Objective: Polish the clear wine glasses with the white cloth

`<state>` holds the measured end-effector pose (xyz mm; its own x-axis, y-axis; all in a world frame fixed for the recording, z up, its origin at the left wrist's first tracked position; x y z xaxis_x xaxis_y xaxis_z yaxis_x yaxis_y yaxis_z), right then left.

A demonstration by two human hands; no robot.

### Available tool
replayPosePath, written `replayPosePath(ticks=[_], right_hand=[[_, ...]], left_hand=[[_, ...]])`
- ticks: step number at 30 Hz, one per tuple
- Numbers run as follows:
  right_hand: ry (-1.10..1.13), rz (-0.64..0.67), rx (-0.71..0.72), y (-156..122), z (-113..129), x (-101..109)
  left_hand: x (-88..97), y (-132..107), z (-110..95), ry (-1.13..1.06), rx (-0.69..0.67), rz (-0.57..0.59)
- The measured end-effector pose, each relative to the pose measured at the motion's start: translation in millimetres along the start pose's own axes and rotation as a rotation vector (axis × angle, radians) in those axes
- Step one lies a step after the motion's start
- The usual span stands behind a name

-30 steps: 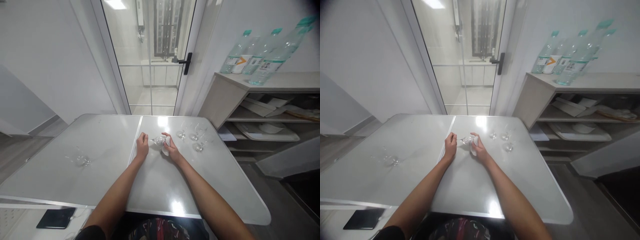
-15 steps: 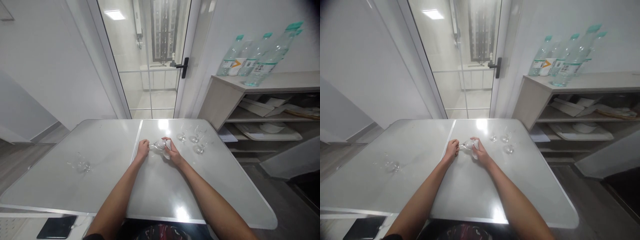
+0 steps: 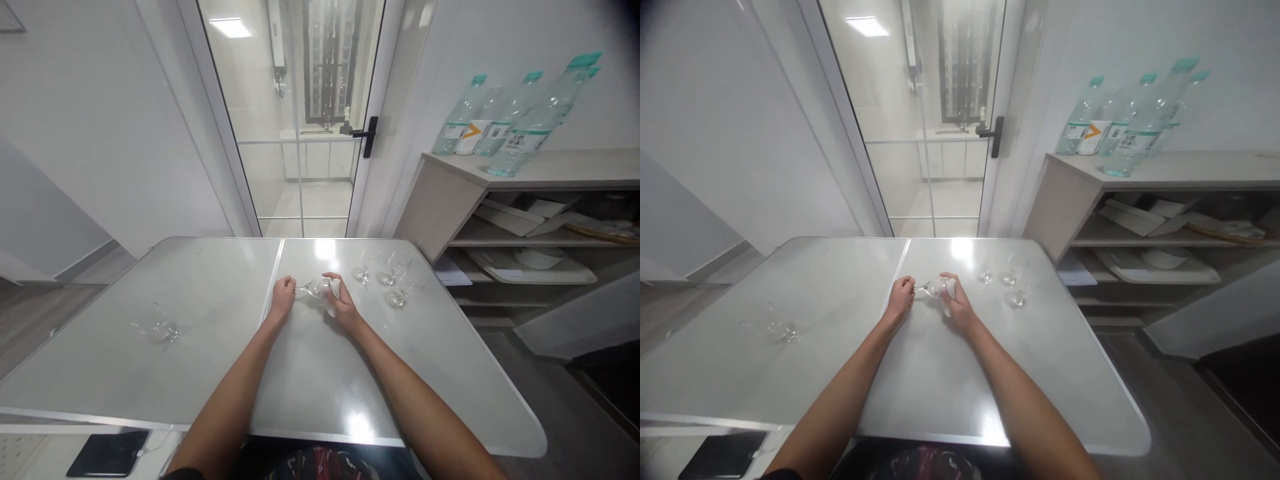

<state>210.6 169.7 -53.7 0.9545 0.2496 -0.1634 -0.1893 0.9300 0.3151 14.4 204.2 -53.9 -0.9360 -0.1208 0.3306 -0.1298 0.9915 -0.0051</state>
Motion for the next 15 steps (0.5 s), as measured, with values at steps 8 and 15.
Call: replayPosePath(ticks=[8,15], right_hand=[[0.628,-0.085,-0.320,3,-19,-3],[0.635,-0.038,-0.331,0,-16,-3]], left_hand=[[9.0,-18,-23,0.227,-0.481,-0.154],[10.9,-22,-23,0.184,-0.494,-0.169]])
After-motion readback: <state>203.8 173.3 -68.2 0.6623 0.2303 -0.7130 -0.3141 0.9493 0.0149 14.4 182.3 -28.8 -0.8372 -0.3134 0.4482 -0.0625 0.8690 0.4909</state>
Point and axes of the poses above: each hand's wrist, its own y-axis towards the middle knuckle, its own x-axis out of the back of the hand, z = x × y, the point moved 3 cm from there along y, towards the middle knuckle, and after that the axes turned 9 degrees about y, right-handed, at the moved point
